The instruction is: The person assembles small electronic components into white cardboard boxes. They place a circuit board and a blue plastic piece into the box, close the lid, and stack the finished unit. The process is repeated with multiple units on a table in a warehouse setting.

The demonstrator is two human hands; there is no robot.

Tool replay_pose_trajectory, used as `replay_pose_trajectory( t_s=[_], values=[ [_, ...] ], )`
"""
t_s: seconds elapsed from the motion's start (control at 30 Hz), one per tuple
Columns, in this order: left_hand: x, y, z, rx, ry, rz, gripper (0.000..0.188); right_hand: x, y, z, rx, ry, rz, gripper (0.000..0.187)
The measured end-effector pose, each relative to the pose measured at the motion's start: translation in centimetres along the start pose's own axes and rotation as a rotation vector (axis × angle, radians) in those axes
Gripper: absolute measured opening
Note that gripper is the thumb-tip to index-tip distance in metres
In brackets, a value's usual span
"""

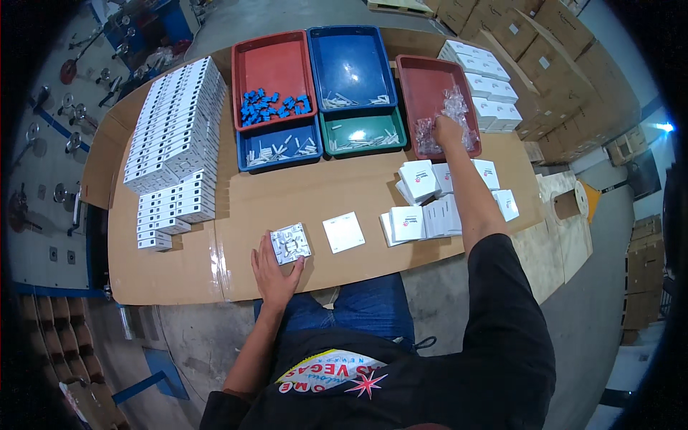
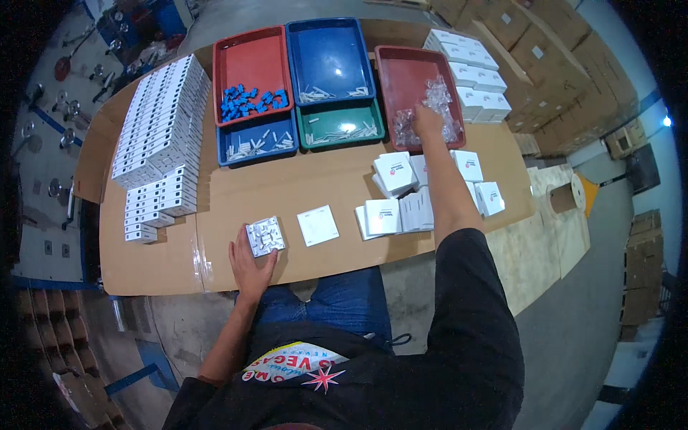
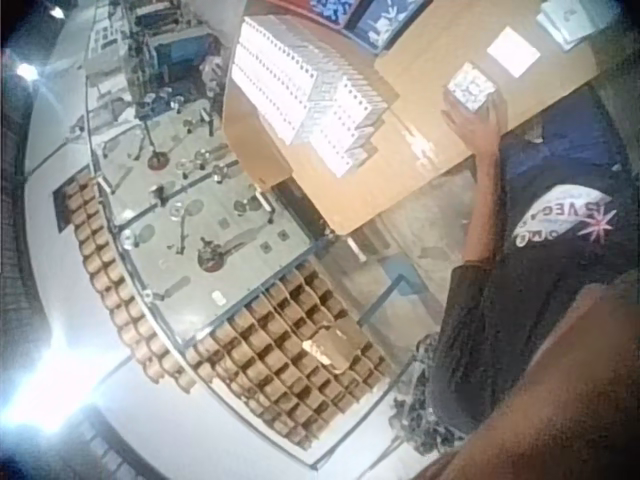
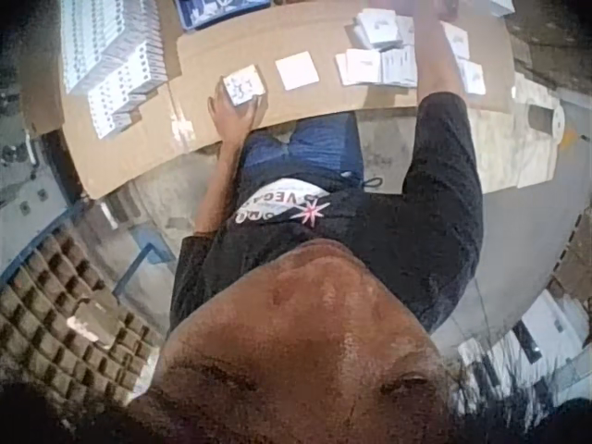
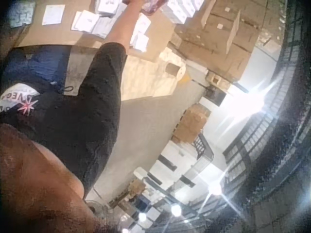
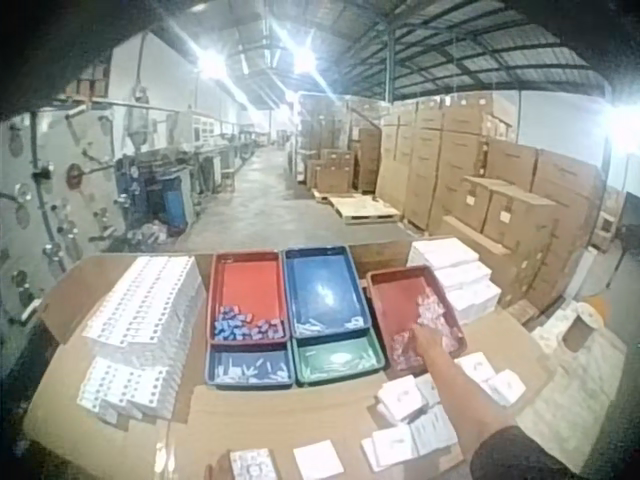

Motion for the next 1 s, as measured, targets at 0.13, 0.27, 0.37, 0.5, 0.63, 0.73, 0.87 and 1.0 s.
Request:
replay_pose_trajectory(
  t_s=[0.13, 0.27, 0.37, 0.5, 0.63, 0.73, 0.87, 1.0],
  values=[
    [-0.1, -0.1, 0.1, 0.015, 0.015, 0.017, 0.099, 0.5, -0.1, 0.3, -0.002, -0.074, 0.036, 0.021],
    [-0.1, -0.3, 0.1, 0.005, 0.022, 0.012, 0.098, 1.1, 0.8, -1.4, 0.164, 0.008, 0.076, 0.02],
    [-0.1, -0.5, 0.0, 0.016, 0.023, 0.008, 0.097, 0.9, 1.8, -2.9, 0.243, -0.046, 0.102, 0.021],
    [-0.1, -0.1, 0.4, 0.016, 0.019, 0.017, 0.097, 0.7, 4.0, -1.9, 0.16, -0.057, 0.082, 0.023],
    [-0.2, -0.1, -0.3, 0.006, 0.019, 0.002, 0.098, 0.0, 0.3, -2.0, 0.104, -0.076, 0.018, 0.024],
    [-0.2, -0.3, 0.2, 0.015, 0.039, 0.02, 0.097, 0.6, 0.0, -0.7, -0.019, -0.195, -0.04, 0.025],
    [-0.3, -0.2, 0.1, 0.011, 0.028, 0.016, 0.097, 0.7, 0.7, 0.1, 0.047, -0.146, -0.021, 0.025],
    [-0.4, -0.4, -0.2, 0.017, 0.036, 0.001, 0.097, 0.2, 0.4, -1.3, 0.219, -0.06, 0.0, 0.023]
  ],
)
Point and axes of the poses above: each hand's wrist, its own x-axis towards the middle knuckle, its own z-axis out of the palm, y = z × x, the point moved 6 cm from there along x, towards the middle knuckle, and after that the axes turned 2 degrees about x, right-handed, at the moved point
